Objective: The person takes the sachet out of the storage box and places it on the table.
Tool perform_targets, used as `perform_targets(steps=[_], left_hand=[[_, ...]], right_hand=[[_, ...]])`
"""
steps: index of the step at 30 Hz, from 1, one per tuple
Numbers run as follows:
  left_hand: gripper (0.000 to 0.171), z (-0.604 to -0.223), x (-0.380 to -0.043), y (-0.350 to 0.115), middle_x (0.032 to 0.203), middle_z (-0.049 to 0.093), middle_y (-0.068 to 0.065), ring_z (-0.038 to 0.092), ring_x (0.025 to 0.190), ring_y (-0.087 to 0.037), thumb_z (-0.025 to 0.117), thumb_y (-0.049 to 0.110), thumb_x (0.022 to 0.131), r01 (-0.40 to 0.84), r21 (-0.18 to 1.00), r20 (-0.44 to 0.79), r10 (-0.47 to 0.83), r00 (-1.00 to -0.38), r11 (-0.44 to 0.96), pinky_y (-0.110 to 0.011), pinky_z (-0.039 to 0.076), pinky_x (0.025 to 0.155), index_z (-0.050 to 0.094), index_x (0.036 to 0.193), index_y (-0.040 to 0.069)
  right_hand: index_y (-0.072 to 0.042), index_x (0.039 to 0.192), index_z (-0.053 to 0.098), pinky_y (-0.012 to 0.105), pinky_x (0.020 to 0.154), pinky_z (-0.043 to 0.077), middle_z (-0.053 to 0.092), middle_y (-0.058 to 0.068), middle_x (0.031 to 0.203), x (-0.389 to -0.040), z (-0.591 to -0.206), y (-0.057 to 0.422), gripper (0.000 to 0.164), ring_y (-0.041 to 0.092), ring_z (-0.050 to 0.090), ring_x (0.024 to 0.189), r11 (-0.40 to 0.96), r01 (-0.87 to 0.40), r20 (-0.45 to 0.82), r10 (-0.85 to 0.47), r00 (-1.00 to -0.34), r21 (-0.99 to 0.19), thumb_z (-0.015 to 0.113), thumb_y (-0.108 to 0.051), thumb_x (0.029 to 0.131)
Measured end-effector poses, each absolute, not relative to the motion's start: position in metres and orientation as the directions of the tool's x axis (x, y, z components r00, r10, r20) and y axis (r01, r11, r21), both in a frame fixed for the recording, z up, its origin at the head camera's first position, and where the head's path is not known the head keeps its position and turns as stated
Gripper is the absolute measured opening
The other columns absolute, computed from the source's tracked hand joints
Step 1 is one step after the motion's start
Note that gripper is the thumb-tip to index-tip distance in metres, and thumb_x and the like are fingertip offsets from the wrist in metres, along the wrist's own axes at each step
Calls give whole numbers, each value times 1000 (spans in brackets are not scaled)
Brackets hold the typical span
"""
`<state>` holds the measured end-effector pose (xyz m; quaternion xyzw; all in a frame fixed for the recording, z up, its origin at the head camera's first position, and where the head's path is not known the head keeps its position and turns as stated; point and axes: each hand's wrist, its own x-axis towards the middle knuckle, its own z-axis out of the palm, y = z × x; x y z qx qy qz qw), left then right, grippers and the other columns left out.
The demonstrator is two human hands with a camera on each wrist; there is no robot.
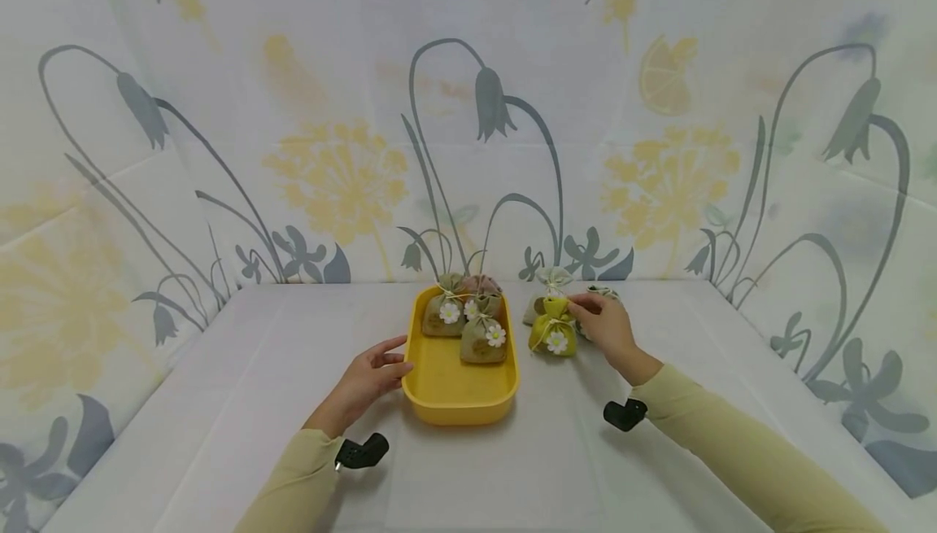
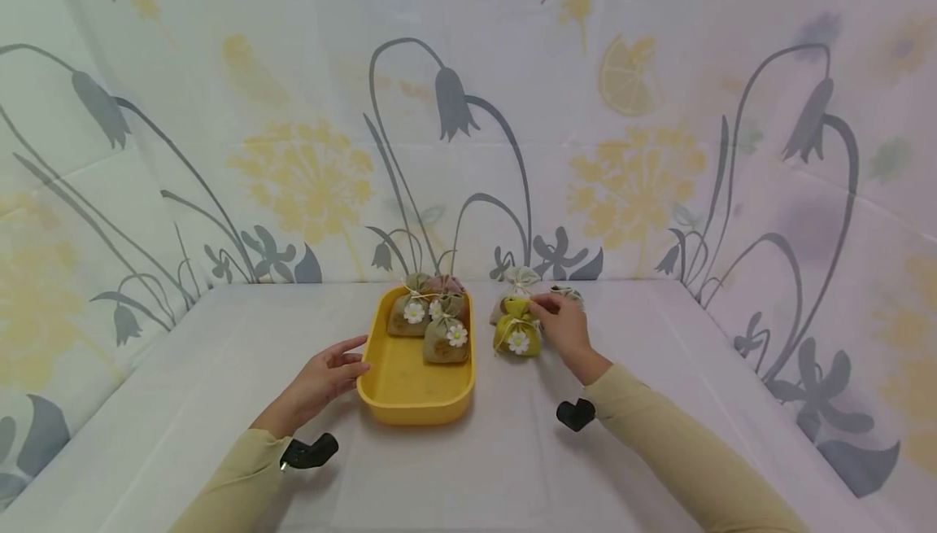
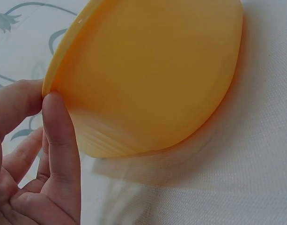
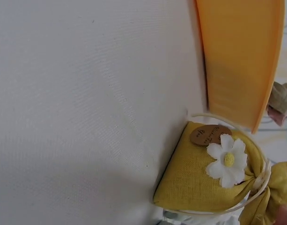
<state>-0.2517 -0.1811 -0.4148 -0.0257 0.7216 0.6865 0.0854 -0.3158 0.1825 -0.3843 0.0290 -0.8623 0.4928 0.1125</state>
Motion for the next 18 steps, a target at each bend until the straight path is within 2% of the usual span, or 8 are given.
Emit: perform_targets(steps=[8, 18], left_hand=[[57, -417, -253, -182, 111, 50, -14, 56, 85, -19, 67, 10, 86, -150, 987, -154, 85, -984, 52, -26, 51, 74, 45, 138, 7], [57, -416, -252, -182, 111, 50, -13, 56, 88, -22, 66, 10, 87, -151, 987, -155, 86, -984, 47, -26, 51, 75, 43, 138, 7]], right_hand=[[3, 113, 63, 18, 65, 44, 63, 18, 104, -304, -379, 188, 29, 17, 56, 86, 491, -206, 272, 66, -960, -847, 63, -15, 90], [5, 112, 63, 29, 76, 49, 62, 17, 105, -295, -373, 178, 29, 15, 56, 88, 427, -207, 220, -20, -975, -880, 63, -13, 90]])
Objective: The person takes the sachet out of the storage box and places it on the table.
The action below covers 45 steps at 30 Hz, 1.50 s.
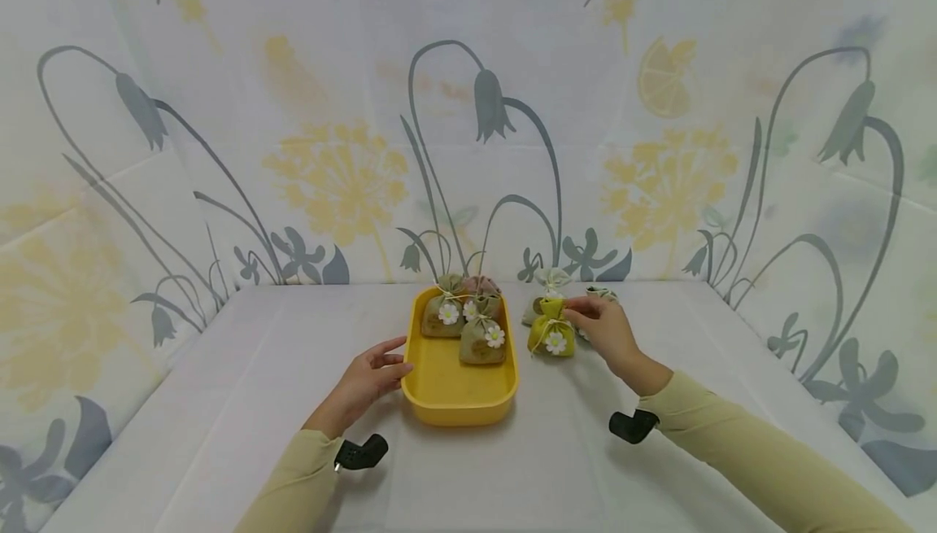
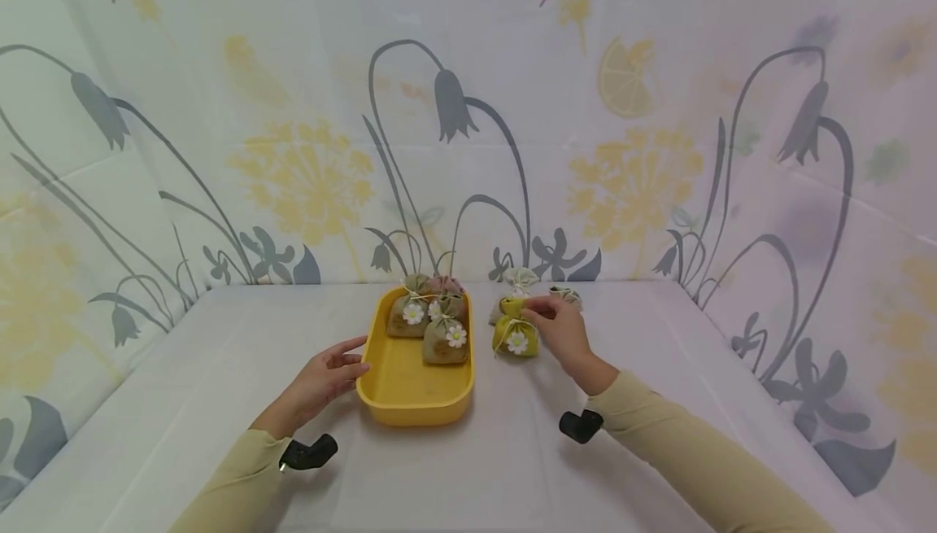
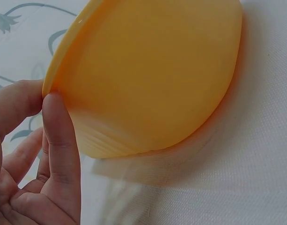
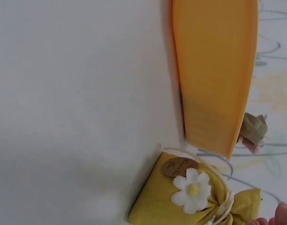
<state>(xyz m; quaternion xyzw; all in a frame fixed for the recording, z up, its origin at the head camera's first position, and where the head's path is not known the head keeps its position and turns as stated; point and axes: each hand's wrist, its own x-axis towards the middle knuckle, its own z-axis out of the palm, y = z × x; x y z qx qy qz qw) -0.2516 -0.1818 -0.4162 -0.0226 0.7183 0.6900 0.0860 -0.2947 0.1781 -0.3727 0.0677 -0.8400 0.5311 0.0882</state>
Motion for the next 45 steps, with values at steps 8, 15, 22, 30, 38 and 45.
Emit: perform_targets(steps=[8, 15, 22, 30, 38, 45], left_hand=[[57, -417, -251, -184, 117, 48, -18, 56, 88, -21, 66, 9, 87, -159, 986, -162, 86, -983, 42, -25, 51, 73, 43, 138, 7], [55, -416, -250, -184, 114, 49, -16, 57, 88, -21, 65, 9, 87, -159, 986, -163, 89, -983, 48, -25, 51, 74, 43, 138, 8], [55, -414, -249, -183, 113, 49, -14, 56, 89, -21, 65, 9, 88, -160, 985, -164, 81, -983, 58, -26, 51, 75, 43, 138, 8], [57, -413, -249, -182, 114, 49, -14, 56, 91, -22, 66, 10, 87, -160, 986, -164, 96, -982, 49, -26, 51, 75, 43, 139, 8], [58, -413, -250, -182, 113, 51, -15, 57, 93, -25, 68, 11, 85, -152, 987, -156, 101, -983, 51, -30, 52, 78, 43, 138, 7], [58, -414, -250, -182, 112, 51, -15, 57, 92, -24, 67, 10, 86, -147, 988, -151, 106, -983, 45, -28, 51, 77, 43, 138, 7]], right_hand=[[4, 114, 62, 33, 83, 49, 62, 14, 107, -296, -367, 155, 31, 21, 57, 93, 400, -186, 172, -70, -983, -898, 63, -15, 90], [2, 114, 64, 37, 84, 49, 65, 13, 106, -301, -363, 134, 30, 23, 60, 94, 378, -196, 164, -114, -980, -905, 65, -13, 88], [0, 119, 61, 41, 89, 47, 61, 15, 115, -308, -357, 117, 35, 28, 57, 104, 373, -155, 99, -166, -981, -915, 65, -15, 88], [3, 124, 55, 44, 93, 43, 59, 17, 118, -318, -350, 104, 38, 31, 53, 110, 389, -135, 47, -228, -972, -911, 62, -11, 90], [1, 124, 57, 46, 95, 41, 58, 17, 119, -329, -350, 94, 37, 32, 51, 112, 438, -96, -6, -226, -974, -894, 63, -11, 89], [0, 127, 54, 50, 97, 38, 54, 18, 125, -336, -354, 88, 40, 33, 47, 118, 425, -36, -63, -216, -974, -904, 62, -12, 90]])
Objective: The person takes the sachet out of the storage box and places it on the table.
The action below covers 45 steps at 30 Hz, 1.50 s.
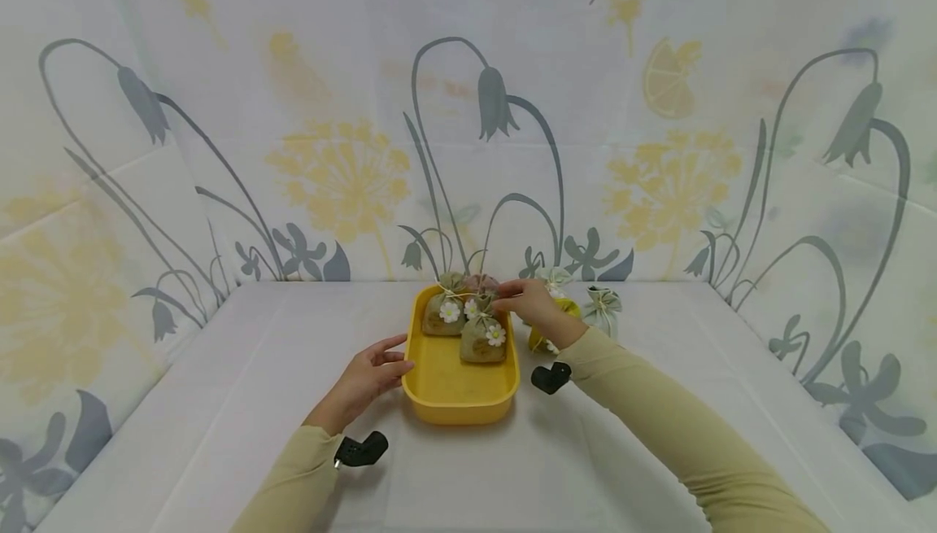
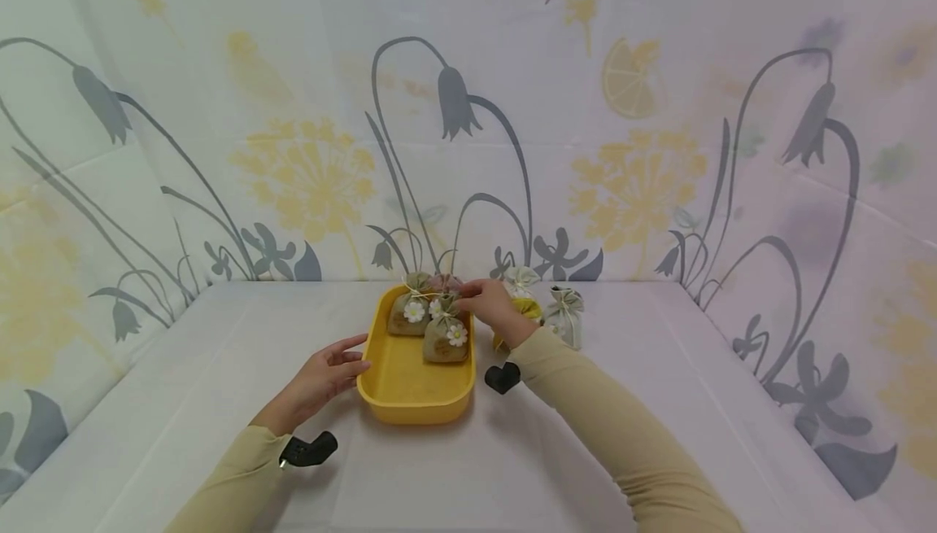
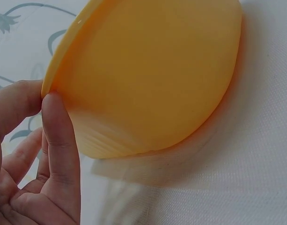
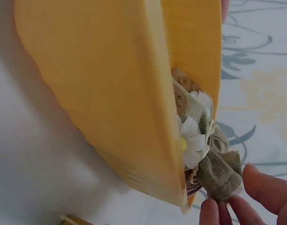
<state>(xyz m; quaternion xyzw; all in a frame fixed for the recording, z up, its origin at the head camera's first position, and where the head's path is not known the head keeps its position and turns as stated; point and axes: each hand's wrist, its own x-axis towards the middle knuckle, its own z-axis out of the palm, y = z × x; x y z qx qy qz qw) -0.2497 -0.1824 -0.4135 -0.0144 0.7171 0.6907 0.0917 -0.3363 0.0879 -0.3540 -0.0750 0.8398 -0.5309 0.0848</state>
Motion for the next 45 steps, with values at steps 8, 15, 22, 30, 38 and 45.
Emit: perform_targets(steps=[8, 15, 22, 30, 38, 45], left_hand=[[57, -414, -250, -183, 112, 51, -15, 57, 92, -24, 67, 10, 86, -152, 988, -155, 99, -983, 42, -28, 51, 77, 44, 138, 7], [58, -412, -248, -182, 112, 51, -14, 57, 93, -24, 67, 11, 86, -158, 986, -162, 100, -982, 50, -29, 52, 78, 43, 138, 7], [57, -410, -248, -181, 111, 51, -13, 57, 92, -24, 67, 10, 86, -168, 984, -173, 95, -980, 59, -28, 52, 77, 43, 138, 8], [57, -411, -249, -182, 112, 50, -14, 57, 92, -24, 66, 11, 87, -158, 985, -164, 94, -982, 62, -28, 52, 77, 43, 138, 7], [58, -412, -250, -181, 112, 51, -14, 57, 87, -18, 68, 11, 85, -175, 982, -181, 82, -980, 72, -28, 52, 77, 44, 138, 8], [56, -412, -250, -182, 112, 51, -15, 57, 86, -18, 66, 10, 86, -162, 985, -167, 87, -982, 66, -28, 52, 77, 44, 138, 7]], right_hand=[[2, 128, 53, 45, 95, 41, 53, 19, 125, -338, -354, 84, 43, 31, 51, 114, 431, -26, -103, -274, -956, -902, 63, -13, 89], [0, 120, 60, 40, 93, 44, 57, 14, 119, -338, -357, 80, 38, 26, 56, 106, 434, -17, -134, -315, -940, -901, 69, -14, 85], [5, 121, 59, 40, 89, 46, 58, 16, 117, -330, -352, 83, 35, 23, 59, 93, 468, -54, -135, -361, -923, -882, 61, -13, 91], [3, 105, 66, 40, 84, 48, 63, 9, 95, -313, -349, 82, 22, 23, 58, 85, 453, -111, -50, -329, -943, -884, 60, -13, 92], [6, 105, 64, 47, 89, 45, 63, 10, 94, -295, -340, 82, 23, 22, 61, 81, 325, -92, -12, -304, -952, -941, 58, -12, 93], [5, 104, 65, 42, 86, 49, 65, 8, 93, -285, -333, 87, 22, 18, 62, 83, 280, -98, 14, -285, -958, -955, 59, -13, 92]])
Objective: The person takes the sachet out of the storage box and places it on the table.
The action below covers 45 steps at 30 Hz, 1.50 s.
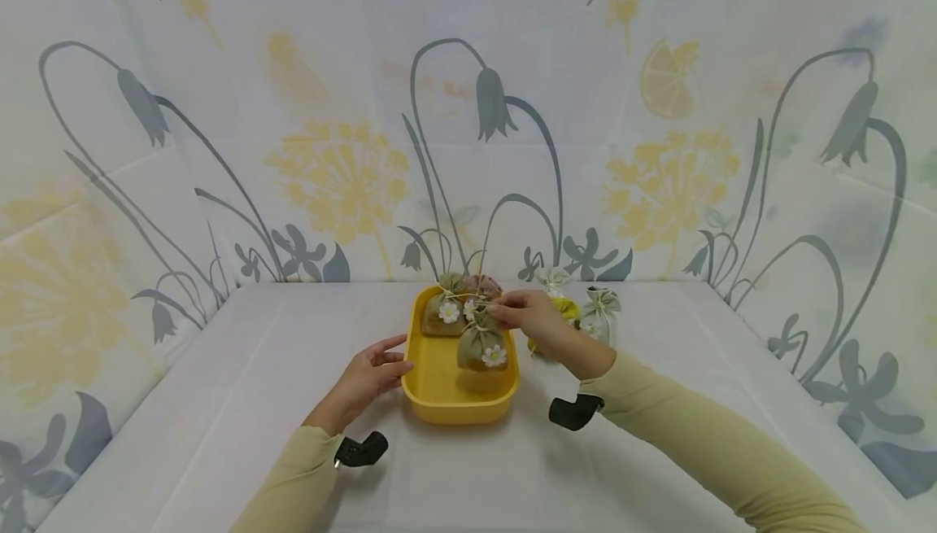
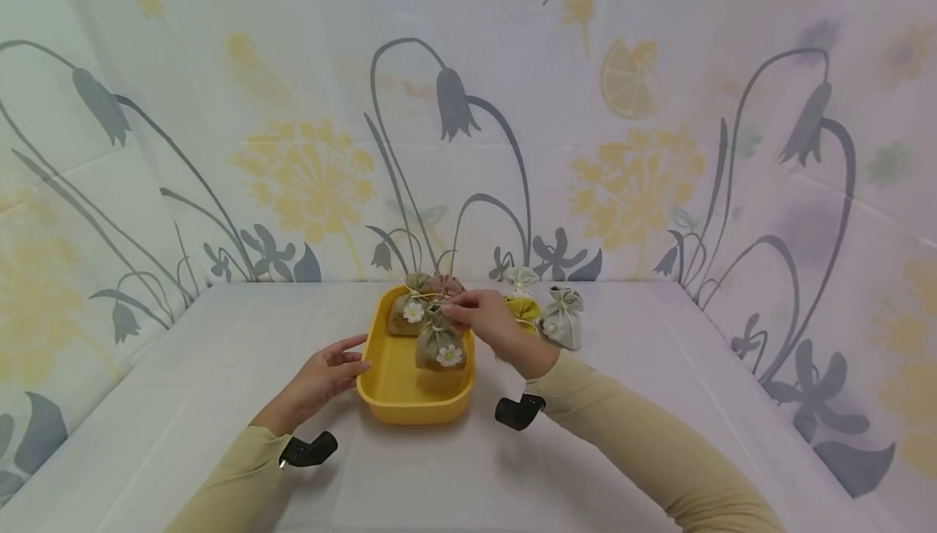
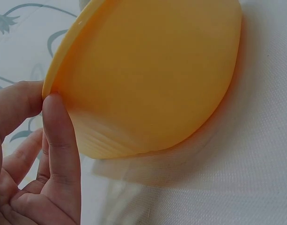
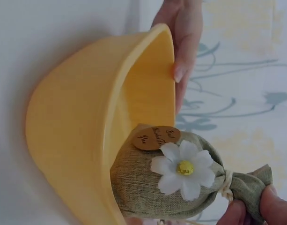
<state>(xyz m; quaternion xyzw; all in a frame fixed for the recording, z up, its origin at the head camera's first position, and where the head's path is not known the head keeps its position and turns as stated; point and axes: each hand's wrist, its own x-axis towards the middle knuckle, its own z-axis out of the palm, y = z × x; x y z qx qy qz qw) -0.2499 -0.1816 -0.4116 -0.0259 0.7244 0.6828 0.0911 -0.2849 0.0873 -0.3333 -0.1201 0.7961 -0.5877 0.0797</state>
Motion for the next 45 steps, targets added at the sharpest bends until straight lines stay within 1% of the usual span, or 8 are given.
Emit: perform_targets(steps=[10, 16, 21, 27, 30, 34, 41, 45], left_hand=[[54, -414, -250, -181, 112, 52, -14, 58, 89, -21, 66, 8, 87, -174, 983, -178, 60, -982, 63, -29, 52, 77, 46, 137, 10], [55, -415, -251, -182, 114, 51, -16, 58, 91, -23, 65, 8, 87, -164, 984, -168, 69, -983, 67, -30, 52, 79, 44, 138, 7], [54, -414, -252, -181, 112, 52, -14, 58, 91, -24, 65, 8, 87, -171, 983, -175, 61, -983, 68, -29, 52, 78, 45, 137, 9], [54, -413, -250, -179, 112, 51, -14, 57, 91, -23, 64, 7, 88, -163, 985, -167, 70, -984, 57, -29, 52, 77, 44, 138, 7], [54, -413, -251, -178, 112, 51, -14, 58, 90, -23, 65, 8, 87, -164, 985, -168, 67, -984, 62, -29, 52, 77, 45, 138, 8], [54, -413, -252, -178, 111, 52, -14, 58, 89, -22, 65, 9, 87, -164, 984, -168, 71, -983, 69, -28, 52, 76, 45, 137, 9], [54, -413, -250, -180, 112, 52, -15, 57, 90, -23, 64, 7, 87, -166, 984, -170, 71, -983, 60, -30, 52, 77, 44, 137, 7], [54, -413, -250, -181, 114, 51, -16, 58, 92, -24, 64, 7, 88, -165, 985, -168, 73, -983, 53, -30, 52, 78, 44, 138, 7]], right_hand=[[6, 105, 64, 33, 79, 52, 65, 4, 88, -264, -326, 108, 24, 26, 62, 88, 261, -97, 33, -238, -971, -960, 61, -14, 91], [11, 106, 60, 38, 83, 50, 62, 2, 86, -253, -320, 123, 24, 18, 62, 81, 194, -131, 75, -274, -959, -972, 57, -8, 93], [13, 108, 58, 34, 83, 50, 61, 3, 91, -244, -313, 137, 26, 13, 60, 81, 189, -150, 94, -276, -957, -970, 56, -8, 93], [14, 105, 57, 28, 79, 51, 60, -2, 84, -238, -315, 162, 24, 11, 60, 77, 200, -154, 104, -241, -965, -968, 56, -6, 92], [14, 105, 57, 24, 76, 51, 59, -3, 86, -237, -317, 175, 23, 7, 59, 78, 187, -158, 116, -219, -969, -970, 56, -6, 92], [15, 109, 56, 23, 77, 50, 58, -2, 91, -236, -321, 192, 28, 5, 58, 81, 213, -179, 137, -198, -971, -960, 56, -7, 93], [16, 116, 52, 28, 83, 49, 60, -2, 93, -237, -332, 218, 37, 6, 59, 83, 295, -159, 115, -163, -980, -942, 54, -15, 95], [15, 118, 52, 25, 82, 48, 61, -7, 91, -241, -337, 231, 39, 3, 59, 83, 318, -138, 101, -132, -986, -938, 53, -18, 96]])
